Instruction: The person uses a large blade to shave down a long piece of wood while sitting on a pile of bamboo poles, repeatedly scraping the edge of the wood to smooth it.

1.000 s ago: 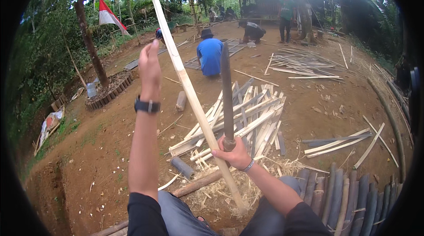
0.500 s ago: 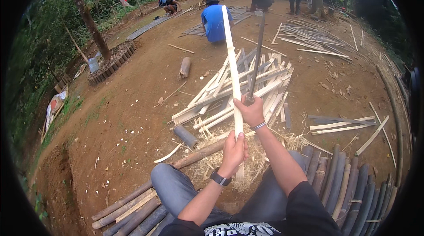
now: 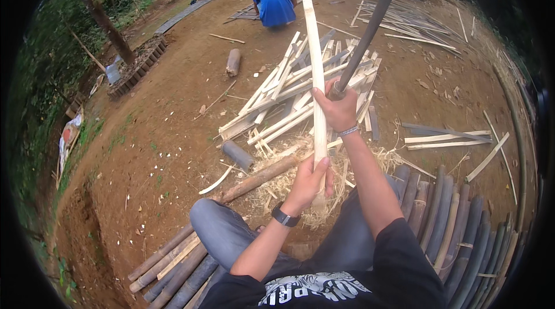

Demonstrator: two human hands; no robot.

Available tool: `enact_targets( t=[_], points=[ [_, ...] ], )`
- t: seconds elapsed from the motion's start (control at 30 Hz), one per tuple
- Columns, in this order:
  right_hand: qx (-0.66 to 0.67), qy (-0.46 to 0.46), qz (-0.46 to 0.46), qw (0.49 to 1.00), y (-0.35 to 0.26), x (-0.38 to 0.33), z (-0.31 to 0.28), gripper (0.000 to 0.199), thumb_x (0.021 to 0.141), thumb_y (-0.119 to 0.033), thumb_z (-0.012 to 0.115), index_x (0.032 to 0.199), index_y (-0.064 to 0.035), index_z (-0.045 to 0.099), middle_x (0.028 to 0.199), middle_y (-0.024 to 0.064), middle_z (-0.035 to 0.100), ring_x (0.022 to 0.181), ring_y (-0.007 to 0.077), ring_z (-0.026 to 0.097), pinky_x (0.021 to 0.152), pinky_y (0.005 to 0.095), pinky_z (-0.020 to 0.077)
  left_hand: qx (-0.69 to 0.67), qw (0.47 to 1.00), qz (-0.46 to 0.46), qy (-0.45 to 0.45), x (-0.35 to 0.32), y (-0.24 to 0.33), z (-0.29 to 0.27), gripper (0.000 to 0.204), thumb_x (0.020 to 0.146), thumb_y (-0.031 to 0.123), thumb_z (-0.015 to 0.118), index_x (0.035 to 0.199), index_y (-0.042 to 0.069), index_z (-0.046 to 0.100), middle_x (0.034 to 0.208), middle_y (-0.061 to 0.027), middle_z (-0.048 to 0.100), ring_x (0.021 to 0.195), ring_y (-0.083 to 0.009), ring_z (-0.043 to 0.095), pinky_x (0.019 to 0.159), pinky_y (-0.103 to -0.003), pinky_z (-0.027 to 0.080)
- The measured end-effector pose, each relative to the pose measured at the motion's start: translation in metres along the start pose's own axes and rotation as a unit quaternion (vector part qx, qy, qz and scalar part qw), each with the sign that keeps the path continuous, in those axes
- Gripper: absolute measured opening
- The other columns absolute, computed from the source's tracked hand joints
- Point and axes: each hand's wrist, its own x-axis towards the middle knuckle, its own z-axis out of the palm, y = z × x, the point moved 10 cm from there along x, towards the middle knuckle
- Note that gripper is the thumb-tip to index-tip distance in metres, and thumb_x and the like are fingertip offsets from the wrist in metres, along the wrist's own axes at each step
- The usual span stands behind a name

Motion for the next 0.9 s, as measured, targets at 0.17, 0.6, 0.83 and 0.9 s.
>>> enact_targets(
  t=[0.17, 0.6, 0.83, 0.9],
  points=[
    [-0.016, 0.02, -0.029, 0.999, 0.001, 0.003, -0.002, 0.024, 0.076, -0.013, 0.073, 0.067, -0.0049, 0.052, 0.052, -0.0031, 0.051, 0.048, 0.0029, 0.043, 0.045, 0.0221, 0.0344, 0.049, 0.998, -0.046, 0.004, -0.013, -0.006, -0.01, 0.019, 0.096, 0.024, 0.052, 0.093, 0.006, 0.045, 0.058, -0.0024, 0.052, 0.046, -0.0109, 0.051, 0.043, -0.023, 0.043],
    [-0.026, 0.064, -0.017, 0.997, 0.009, 0.013, -0.035, 0.021, 0.077, -0.005, 0.071, 0.069, -0.0055, 0.052, 0.063, -0.0045, 0.053, 0.058, 0.0031, 0.047, 0.053, 0.0212, 0.0374, 0.136, 0.983, -0.113, 0.041, -0.05, -0.034, -0.022, 0.022, 0.093, 0.024, 0.058, 0.086, 0.004, 0.053, 0.057, 0.0003, 0.052, 0.044, -0.0076, 0.05, 0.041, -0.021, 0.04],
    [-0.02, 0.048, -0.014, 0.999, -0.006, 0.012, -0.034, 0.021, 0.077, -0.002, 0.07, 0.071, -0.0059, 0.051, 0.072, -0.0041, 0.054, 0.066, 0.0041, 0.049, 0.06, 0.0216, 0.0396, 0.299, 0.941, -0.14, -0.07, -0.087, -0.082, -0.06, 0.035, 0.087, 0.023, 0.064, 0.112, 0.001, 0.054, 0.074, -0.0098, 0.06, 0.062, -0.018, 0.06, 0.056, -0.028, 0.048],
    [-0.018, 0.047, -0.03, 0.998, -0.005, 0.011, -0.033, 0.021, 0.077, -0.002, 0.07, 0.072, -0.0059, 0.051, 0.073, -0.0036, 0.054, 0.067, 0.0046, 0.049, 0.06, 0.0221, 0.04, 0.599, 0.794, 0.012, -0.104, -0.096, -0.066, -0.077, 0.05, 0.083, 0.024, 0.067, 0.125, 0.001, 0.049, 0.091, -0.0175, 0.063, 0.082, -0.0259, 0.064, 0.073, -0.035, 0.051]
  ],
)
